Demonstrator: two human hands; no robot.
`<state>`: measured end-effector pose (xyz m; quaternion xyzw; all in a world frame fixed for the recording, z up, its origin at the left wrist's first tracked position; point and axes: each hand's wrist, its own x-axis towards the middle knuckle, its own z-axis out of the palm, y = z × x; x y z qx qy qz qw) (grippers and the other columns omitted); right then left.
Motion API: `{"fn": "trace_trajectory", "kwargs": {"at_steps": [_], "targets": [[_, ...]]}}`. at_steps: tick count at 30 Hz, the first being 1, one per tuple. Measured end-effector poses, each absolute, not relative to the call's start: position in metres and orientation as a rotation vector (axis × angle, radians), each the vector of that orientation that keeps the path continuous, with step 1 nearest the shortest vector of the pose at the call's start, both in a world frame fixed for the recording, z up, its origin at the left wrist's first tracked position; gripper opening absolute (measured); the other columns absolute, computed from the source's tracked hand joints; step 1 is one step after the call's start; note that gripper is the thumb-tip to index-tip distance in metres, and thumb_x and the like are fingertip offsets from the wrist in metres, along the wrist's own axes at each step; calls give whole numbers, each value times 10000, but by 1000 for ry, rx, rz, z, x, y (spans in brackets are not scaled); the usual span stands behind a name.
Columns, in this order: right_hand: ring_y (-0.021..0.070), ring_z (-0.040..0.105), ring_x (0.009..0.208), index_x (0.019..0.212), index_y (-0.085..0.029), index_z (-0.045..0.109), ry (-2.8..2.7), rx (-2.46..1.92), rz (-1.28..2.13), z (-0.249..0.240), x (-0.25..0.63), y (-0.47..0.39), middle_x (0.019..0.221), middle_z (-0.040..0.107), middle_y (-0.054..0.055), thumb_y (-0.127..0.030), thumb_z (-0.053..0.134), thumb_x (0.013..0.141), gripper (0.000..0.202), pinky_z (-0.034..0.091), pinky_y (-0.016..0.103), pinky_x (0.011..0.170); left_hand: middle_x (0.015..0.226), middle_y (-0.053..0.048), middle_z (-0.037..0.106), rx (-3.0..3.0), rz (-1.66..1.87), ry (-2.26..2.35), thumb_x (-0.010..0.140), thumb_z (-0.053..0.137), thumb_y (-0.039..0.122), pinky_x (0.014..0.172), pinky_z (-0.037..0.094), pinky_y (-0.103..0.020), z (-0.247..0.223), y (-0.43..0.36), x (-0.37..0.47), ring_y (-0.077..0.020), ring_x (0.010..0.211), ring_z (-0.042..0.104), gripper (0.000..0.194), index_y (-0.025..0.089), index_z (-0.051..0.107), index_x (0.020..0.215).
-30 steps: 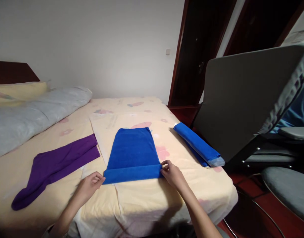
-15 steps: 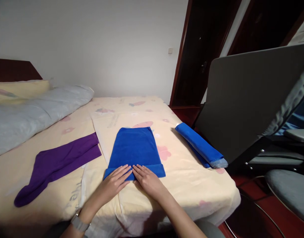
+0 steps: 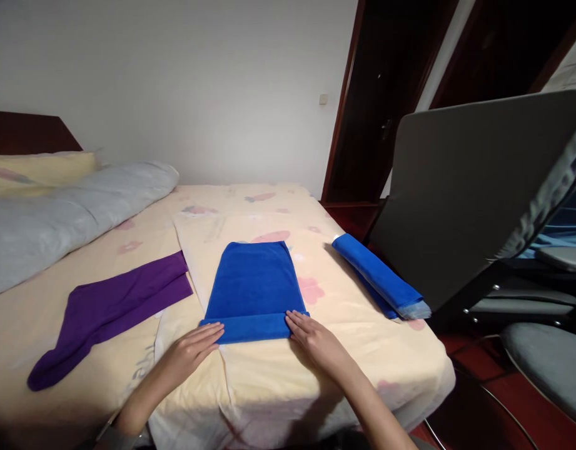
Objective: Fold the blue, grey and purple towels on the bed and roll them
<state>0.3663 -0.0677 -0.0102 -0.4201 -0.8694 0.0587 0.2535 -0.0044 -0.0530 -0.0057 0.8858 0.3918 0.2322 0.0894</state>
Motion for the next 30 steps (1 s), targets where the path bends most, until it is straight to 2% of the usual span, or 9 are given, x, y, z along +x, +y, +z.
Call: {"fn": "trace_trajectory", "kwargs": {"at_steps": [3, 6, 9, 12, 17, 22, 25, 30], "targets": [[291, 508, 1307, 1412, -207, 522, -2366, -1172, 157, -1, 365, -71, 1416, 537, 110, -199, 542, 949, 464, 450, 478, 1101, 1283, -36, 686, 2589, 724, 1226, 909, 593, 302, 1078, 501, -414, 0, -53, -9, -243, 1205, 627, 349, 299, 670, 1250], [310, 564, 1230, 1363, -231, 577, -2338, -1214, 156, 11, 362, -71, 1367, 578, 114, -197, 602, 896, 469, 493, 471, 1046, 1236, -47, 708, 2541, 744, 1283, 859, 612, 251, 1065, 500, -416, 7, -50, -13, -254, 1174, 633, 352, 302, 707, 1194], [287, 622, 1095, 1289, -239, 640, -2329, -1271, 184, 19, 362, -68, 1242, 643, 106, -131, 595, 835, 468, 527, 425, 973, 1185, -51, 723, 2469, 720, 1292, 795, 593, 174, 1046, 498, -399, 15, -46, -14, -252, 1142, 633, 394, 296, 728, 1145], [263, 638, 1032, 1247, -236, 666, -2326, -1301, 263, 25, 364, -61, 1182, 667, 88, -134, 589, 812, 454, 522, 388, 944, 1143, -58, 729, 2344, 724, 1313, 758, 596, 163, 1021, 493, -385, 22, -41, -13, -258, 1105, 636, 380, 283, 742, 1087], [252, 637, 1060, 1203, -240, 682, -2120, -1344, 476, 27, 370, -41, 1165, 686, 69, -253, 562, 891, 335, 500, 364, 944, 1075, -60, 749, 2014, 878, 1362, 761, 664, 303, 898, 523, -320, 26, -25, -13, -244, 978, 680, 333, 266, 732, 1085], [259, 676, 1014, 1204, -197, 678, -1599, -1505, 672, 15, 374, -10, 1150, 710, 91, -402, 592, 904, 373, 521, 350, 902, 997, -89, 769, 1627, 1093, 1548, 727, 686, 512, 833, 542, -315, 16, 1, -13, -259, 938, 708, 522, 190, 688, 1138], [267, 694, 983, 1093, -186, 728, -1399, -1617, 727, 7, 376, 3, 1048, 745, 97, -380, 642, 868, 309, 533, 330, 863, 954, -108, 781, 1560, 1093, 1632, 720, 678, 530, 811, 535, -310, 9, 12, -12, -275, 924, 720, 469, 176, 719, 1024], [280, 708, 905, 925, -194, 773, -1371, -1684, 743, -2, 378, 13, 923, 765, 79, -328, 688, 806, 198, 534, 328, 806, 786, -91, 782, 1550, 1012, 1700, 721, 664, 525, 652, 489, -288, 4, 16, -9, -272, 756, 719, 368, 173, 752, 784]]}}
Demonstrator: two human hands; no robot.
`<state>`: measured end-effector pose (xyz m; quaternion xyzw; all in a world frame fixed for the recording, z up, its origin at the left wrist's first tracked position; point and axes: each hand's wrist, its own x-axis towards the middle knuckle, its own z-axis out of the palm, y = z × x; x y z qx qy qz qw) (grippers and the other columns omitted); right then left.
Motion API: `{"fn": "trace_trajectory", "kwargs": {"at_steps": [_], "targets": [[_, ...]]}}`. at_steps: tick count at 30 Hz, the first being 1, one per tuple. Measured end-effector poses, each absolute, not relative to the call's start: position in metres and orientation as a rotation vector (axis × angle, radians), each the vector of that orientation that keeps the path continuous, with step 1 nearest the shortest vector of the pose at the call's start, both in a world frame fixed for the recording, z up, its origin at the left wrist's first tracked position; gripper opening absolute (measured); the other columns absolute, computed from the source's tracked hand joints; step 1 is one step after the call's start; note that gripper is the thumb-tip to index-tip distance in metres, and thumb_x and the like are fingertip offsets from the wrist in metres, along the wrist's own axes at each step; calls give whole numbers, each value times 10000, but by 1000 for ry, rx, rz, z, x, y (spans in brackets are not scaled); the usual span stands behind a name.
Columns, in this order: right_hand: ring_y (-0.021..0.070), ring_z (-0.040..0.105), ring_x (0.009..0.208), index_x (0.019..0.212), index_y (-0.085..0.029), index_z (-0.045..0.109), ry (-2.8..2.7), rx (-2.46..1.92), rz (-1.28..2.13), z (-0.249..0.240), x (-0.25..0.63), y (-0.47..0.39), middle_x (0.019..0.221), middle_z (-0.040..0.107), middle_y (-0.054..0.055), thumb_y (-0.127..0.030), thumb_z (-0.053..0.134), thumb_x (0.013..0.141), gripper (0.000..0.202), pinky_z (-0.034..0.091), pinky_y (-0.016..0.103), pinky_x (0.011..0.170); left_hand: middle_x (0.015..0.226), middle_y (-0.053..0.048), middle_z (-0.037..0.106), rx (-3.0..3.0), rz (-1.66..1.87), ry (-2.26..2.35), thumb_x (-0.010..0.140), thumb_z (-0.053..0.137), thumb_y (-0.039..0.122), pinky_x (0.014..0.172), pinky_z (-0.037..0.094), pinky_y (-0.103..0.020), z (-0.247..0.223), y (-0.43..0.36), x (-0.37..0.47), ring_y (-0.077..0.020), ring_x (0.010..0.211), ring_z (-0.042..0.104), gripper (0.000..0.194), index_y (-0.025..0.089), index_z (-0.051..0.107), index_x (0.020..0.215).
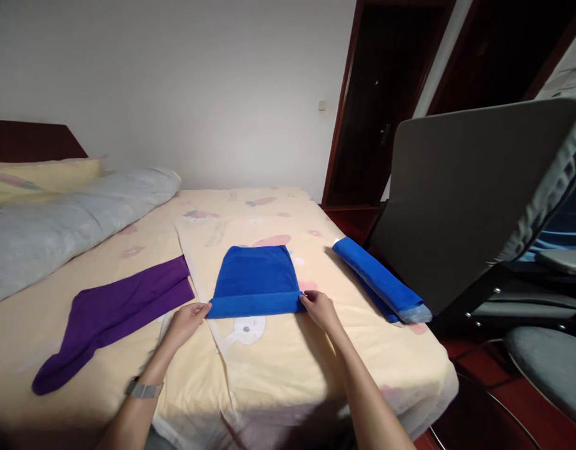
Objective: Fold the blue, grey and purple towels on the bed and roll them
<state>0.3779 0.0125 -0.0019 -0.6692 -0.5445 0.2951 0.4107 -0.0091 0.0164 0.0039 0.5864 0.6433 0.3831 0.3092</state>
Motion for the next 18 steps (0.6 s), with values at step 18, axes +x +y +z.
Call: {"fn": "trace_trajectory", "kwargs": {"at_steps": [18], "targets": [[183, 710, 654, 1005, -135, 707, -1095, -1572, 1032, -14, 371, 17, 845, 747, 81, -308, 649, 856, 236, 587, 252, 578, 616, 9, 635, 1254, 1054, 1481, 595, 736, 613, 636, 548, -286, 14, 14, 1, -187, 651, 667, 462, 181, 577, 641]]}}
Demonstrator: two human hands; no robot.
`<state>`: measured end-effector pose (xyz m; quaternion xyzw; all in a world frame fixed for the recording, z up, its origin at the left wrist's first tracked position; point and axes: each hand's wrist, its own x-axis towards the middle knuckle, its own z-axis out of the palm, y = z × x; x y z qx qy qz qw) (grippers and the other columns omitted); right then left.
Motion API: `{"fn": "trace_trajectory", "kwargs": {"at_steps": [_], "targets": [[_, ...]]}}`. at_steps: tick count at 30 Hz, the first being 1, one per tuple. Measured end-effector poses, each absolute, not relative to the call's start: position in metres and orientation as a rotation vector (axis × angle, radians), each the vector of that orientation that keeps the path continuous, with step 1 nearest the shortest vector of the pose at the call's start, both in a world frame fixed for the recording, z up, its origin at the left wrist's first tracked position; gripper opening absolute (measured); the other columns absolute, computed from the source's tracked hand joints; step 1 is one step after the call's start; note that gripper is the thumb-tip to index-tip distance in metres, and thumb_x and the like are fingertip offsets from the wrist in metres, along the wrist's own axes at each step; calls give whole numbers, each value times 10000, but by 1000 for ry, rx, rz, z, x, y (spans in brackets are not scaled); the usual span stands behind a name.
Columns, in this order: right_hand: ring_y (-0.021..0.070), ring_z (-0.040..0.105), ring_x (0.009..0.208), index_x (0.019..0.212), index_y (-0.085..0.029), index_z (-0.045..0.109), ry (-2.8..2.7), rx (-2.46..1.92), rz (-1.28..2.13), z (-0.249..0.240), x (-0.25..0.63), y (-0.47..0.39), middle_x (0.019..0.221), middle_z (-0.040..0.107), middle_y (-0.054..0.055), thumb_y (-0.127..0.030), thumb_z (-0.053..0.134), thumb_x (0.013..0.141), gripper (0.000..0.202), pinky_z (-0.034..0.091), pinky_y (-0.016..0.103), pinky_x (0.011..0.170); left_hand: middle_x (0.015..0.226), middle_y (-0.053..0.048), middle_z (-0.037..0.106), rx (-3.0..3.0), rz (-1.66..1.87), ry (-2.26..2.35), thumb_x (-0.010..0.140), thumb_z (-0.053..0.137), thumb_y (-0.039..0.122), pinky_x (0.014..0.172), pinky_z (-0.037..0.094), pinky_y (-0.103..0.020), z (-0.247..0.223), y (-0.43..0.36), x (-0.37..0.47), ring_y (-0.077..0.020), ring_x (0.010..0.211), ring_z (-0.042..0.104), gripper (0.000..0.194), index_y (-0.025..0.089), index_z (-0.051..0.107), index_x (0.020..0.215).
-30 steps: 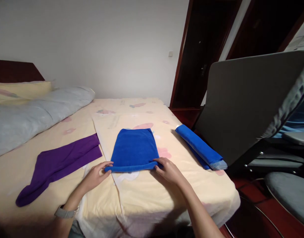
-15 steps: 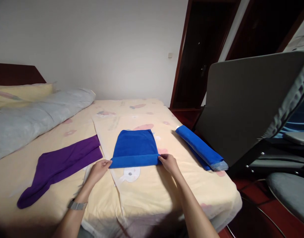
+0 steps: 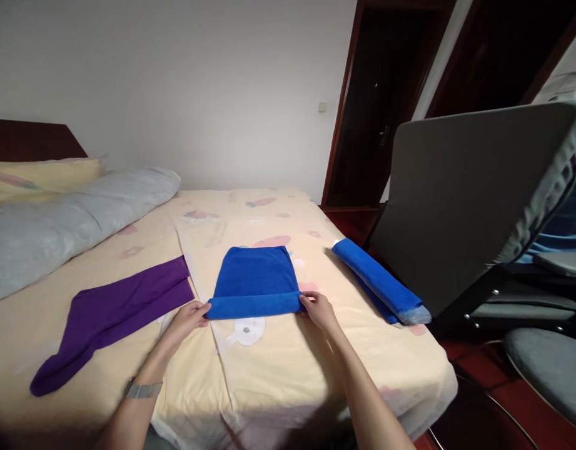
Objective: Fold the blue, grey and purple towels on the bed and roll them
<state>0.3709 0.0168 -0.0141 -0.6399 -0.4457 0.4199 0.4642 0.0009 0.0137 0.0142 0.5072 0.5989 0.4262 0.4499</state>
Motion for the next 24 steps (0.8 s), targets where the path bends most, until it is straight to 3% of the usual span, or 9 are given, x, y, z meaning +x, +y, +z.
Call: {"fn": "trace_trajectory", "kwargs": {"at_steps": [6, 13, 18, 21, 24], "targets": [[113, 620, 499, 932, -116, 709, -998, -1511, 1085, -7, 369, 16, 696, 709, 43, -236, 691, 836, 155, 504, 177, 447, 676, -21, 668, 1196, 1139, 1393, 581, 788, 576, 656, 531, -262, 23, 9, 3, -166, 665, 658, 467, 152, 617, 674], [146, 668, 597, 958, -135, 670, -953, -1466, 1125, -2, 379, 6, 772, 717, 56, -238, 725, 797, 199, 553, 211, 516, 771, -23, 687, 1166, 1175, 1365, 589, 813, 500, 649, 524, -259, 27, -4, -2, -156, 666, 664, 437, 162, 624, 791], [165, 638, 532, 1018, -185, 583, -1142, -1517, 1115, -4, 384, -17, 636, 663, -13, -277, 682, 815, 244, 511, 241, 488, 677, 11, 664, 1285, 1097, 1421, 655, 750, 511, 568, 494, -251, 20, -22, -10, -145, 556, 637, 394, 183, 597, 812], [177, 649, 566, 1012, -214, 574, -1427, -1710, 925, -3, 385, -32, 634, 668, -17, -292, 603, 871, 163, 480, 245, 523, 613, 20, 627, 1492, 999, 1479, 726, 673, 514, 540, 489, -255, 12, -34, -11, -157, 546, 624, 331, 198, 579, 758], [232, 690, 765, 1026, -214, 612, -1632, -1860, 543, 5, 384, -41, 815, 719, 47, -295, 593, 884, 164, 510, 303, 651, 673, -10, 659, 1774, 931, 1634, 821, 585, 443, 587, 514, -274, 9, -42, -11, -183, 633, 662, 240, 209, 591, 768]]}}
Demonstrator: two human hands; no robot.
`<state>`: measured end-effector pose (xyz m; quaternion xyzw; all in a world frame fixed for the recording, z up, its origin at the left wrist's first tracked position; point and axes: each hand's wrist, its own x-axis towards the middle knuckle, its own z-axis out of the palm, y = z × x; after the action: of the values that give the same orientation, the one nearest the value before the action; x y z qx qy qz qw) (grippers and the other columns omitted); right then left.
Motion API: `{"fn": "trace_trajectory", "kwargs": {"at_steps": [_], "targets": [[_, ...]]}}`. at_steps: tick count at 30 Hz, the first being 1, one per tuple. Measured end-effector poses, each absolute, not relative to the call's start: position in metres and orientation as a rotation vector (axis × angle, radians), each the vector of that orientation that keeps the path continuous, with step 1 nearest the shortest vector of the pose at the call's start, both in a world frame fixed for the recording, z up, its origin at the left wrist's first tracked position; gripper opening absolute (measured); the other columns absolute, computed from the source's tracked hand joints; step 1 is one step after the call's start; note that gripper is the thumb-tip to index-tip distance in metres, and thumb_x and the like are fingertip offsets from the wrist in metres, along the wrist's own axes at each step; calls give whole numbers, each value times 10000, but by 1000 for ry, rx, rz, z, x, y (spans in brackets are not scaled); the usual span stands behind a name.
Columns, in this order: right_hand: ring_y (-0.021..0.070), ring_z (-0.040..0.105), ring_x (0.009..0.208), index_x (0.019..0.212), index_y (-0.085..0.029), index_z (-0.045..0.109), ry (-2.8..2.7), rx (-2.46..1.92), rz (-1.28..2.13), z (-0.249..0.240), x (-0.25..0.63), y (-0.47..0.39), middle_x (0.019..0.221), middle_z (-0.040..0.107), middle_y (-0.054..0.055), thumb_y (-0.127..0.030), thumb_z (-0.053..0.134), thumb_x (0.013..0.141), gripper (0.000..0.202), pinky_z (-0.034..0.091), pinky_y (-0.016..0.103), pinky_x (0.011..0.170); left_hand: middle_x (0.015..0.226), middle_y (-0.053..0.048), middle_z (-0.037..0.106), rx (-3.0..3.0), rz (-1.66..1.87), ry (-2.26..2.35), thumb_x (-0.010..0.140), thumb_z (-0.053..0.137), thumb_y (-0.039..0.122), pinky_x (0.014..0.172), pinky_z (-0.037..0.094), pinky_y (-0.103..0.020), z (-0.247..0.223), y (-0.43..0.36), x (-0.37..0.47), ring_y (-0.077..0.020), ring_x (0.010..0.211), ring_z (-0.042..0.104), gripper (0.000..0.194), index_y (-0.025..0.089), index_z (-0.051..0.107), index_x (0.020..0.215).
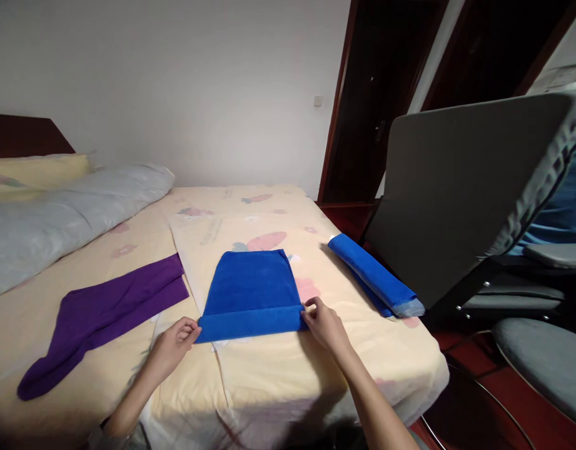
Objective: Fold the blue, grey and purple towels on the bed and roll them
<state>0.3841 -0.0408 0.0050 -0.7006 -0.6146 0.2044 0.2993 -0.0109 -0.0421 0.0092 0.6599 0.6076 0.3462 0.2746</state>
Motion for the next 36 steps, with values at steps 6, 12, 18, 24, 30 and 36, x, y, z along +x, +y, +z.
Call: {"fn": "trace_trajectory", "kwargs": {"at_steps": [6, 12, 18, 24, 30, 36], "targets": [[277, 590, 1178, 1248, -178, 619, -2014, -1469, 70, 22, 355, -46, 1275, 622, 137, -308, 500, 975, 325, 480, 414, 1017, 1127, -89, 704, 2455, 1068, 1542, 921, 534, 344, 954, 529, -361, 19, -42, 2, -236, 1077, 657, 210, 226, 701, 966], [289, 438, 1362, 1445, -146, 464, -2487, -1103, 39, 3, 303, -42, 1465, 476, 124, -315, 590, 961, 528, 405, 482, 1125, 1463, -26, 537, 2881, 710, 1041, 948, 550, 363, 1117, 453, -409, 18, -37, 48, -222, 1374, 467, 468, 315, 500, 1411], [261, 479, 1333, 1427, -150, 488, -2499, -1081, -35, -7, 313, -39, 1424, 520, 114, -223, 548, 981, 456, 437, 462, 1109, 1424, -2, 572, 2841, 662, 984, 968, 525, 266, 1121, 462, -359, 6, -30, 43, -172, 1318, 535, 430, 335, 519, 1392], [256, 464, 1345, 1441, -199, 478, -2408, -1119, 56, -6, 356, -51, 1435, 513, 97, -205, 503, 993, 448, 421, 478, 1125, 1406, 3, 583, 2588, 657, 1048, 950, 540, 229, 1137, 438, -407, 7, -34, 15, -187, 1300, 553, 372, 328, 614, 1300], [254, 463, 1346, 1410, -226, 523, -2263, -1189, 304, -16, 377, -52, 1444, 507, 67, -233, 497, 990, 420, 396, 461, 1152, 1278, 24, 679, 2212, 738, 1103, 885, 592, 217, 1152, 417, -410, 17, -42, 2, -225, 1220, 624, 293, 308, 741, 1121], [256, 480, 1333, 1403, -206, 535, -2297, -1198, 347, -10, 377, -51, 1440, 512, 84, -246, 451, 1010, 404, 403, 457, 1143, 1229, 29, 714, 2247, 802, 1126, 871, 610, 226, 1112, 459, -361, 13, -42, 1, -231, 1151, 665, 289, 305, 750, 1111]]}}
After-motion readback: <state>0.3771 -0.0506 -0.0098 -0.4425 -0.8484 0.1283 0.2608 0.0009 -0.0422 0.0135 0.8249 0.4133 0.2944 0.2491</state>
